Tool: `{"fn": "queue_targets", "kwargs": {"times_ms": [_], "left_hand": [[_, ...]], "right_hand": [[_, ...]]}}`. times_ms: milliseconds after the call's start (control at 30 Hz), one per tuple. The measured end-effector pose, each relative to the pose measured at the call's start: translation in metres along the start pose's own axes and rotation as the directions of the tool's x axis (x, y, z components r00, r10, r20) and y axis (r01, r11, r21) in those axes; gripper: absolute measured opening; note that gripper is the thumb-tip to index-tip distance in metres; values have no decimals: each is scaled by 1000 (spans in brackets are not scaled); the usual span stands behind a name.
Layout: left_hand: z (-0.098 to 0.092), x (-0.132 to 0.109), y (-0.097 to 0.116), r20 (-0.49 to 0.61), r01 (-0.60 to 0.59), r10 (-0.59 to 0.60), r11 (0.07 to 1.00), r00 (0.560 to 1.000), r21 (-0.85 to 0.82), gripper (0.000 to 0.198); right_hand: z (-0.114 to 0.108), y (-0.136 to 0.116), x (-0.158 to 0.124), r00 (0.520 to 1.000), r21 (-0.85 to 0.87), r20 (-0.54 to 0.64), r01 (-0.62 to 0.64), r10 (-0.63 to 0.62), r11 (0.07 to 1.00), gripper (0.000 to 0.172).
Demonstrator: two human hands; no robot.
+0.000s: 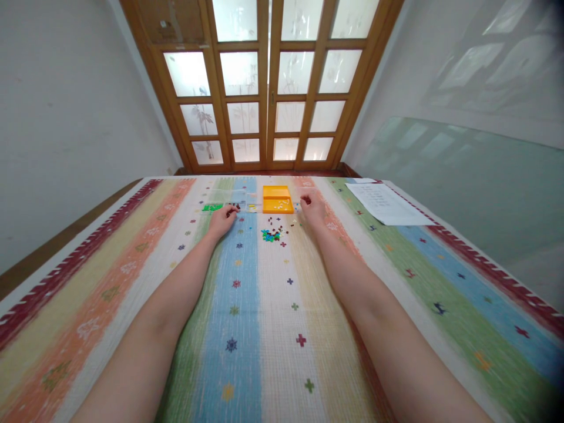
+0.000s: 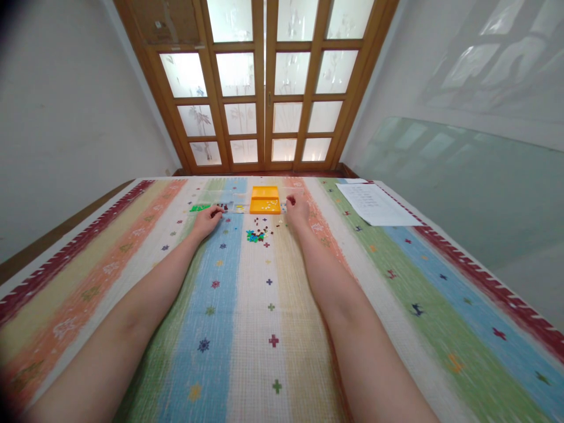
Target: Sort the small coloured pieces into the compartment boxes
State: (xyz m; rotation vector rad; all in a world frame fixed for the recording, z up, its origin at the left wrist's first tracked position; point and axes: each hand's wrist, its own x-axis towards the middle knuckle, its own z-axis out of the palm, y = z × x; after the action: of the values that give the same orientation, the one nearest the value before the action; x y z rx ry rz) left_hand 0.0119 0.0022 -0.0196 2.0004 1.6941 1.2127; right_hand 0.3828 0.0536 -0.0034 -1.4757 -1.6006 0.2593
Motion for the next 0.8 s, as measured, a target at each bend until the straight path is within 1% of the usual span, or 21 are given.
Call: {"fn": "queue_targets", "kwargs": {"times_ms": [67, 133, 200, 267, 367, 433, 467, 500, 533, 600, 633, 700, 800], "left_hand": [[-1, 0, 1, 3, 3, -3, 1000, 1000, 3, 21], [-1, 0, 3, 12, 10, -10, 1000, 1000, 19, 21], [-2, 0, 4, 31, 21, -22, 999, 999, 40, 22], [-2, 0, 6, 46, 27, -30, 998, 998, 53, 23], [-3, 0, 7, 49, 24, -27, 998, 998, 53, 24], [-3, 0, 7, 49, 22, -25, 998, 998, 56, 23], [-3, 0, 7, 49, 23, -26, 998, 998, 58, 23], [-3, 0, 7, 48, 24, -27, 998, 998, 59, 23], [-3, 0, 7, 48, 25, -28, 998, 998, 60, 23], [-2, 0, 6, 51, 25, -28, 998, 998, 59, 23], [-2, 1, 5, 54, 23, -26, 998, 998, 57, 23], [-1, 1, 3, 58, 16, -19, 999, 998, 48, 24], [1, 3, 0, 59, 14, -16, 999, 998, 36, 25]], "right_hand": [[0, 4, 2, 999, 2, 29, 19, -19, 1000, 32], [1, 6, 3, 999, 8, 18, 48, -48, 999, 34], [3, 5, 2, 998, 16, -9, 66, -66, 998, 35], [7, -1, -1, 997, 19, 0, 83, -84, 996, 33], [15, -18, -11, 983, 31, 99, 150, -153, 988, 28], [22, -34, -20, 955, 50, 179, 231, -236, 972, 27], [26, -42, -26, 929, 46, 236, 282, -285, 958, 26], [29, -51, -32, 893, 45, 293, 344, -341, 938, 24], [32, -59, -38, 845, 54, 353, 411, -403, 910, 23], [37, -74, -50, 767, 58, 431, 503, -476, 862, 22], [39, -81, -56, 729, 59, 461, 543, -505, 838, 22], [42, -90, -66, 636, 95, 512, 626, -578, 774, 25], [43, -96, -74, 522, 173, 539, 700, -661, 693, 27]]}}
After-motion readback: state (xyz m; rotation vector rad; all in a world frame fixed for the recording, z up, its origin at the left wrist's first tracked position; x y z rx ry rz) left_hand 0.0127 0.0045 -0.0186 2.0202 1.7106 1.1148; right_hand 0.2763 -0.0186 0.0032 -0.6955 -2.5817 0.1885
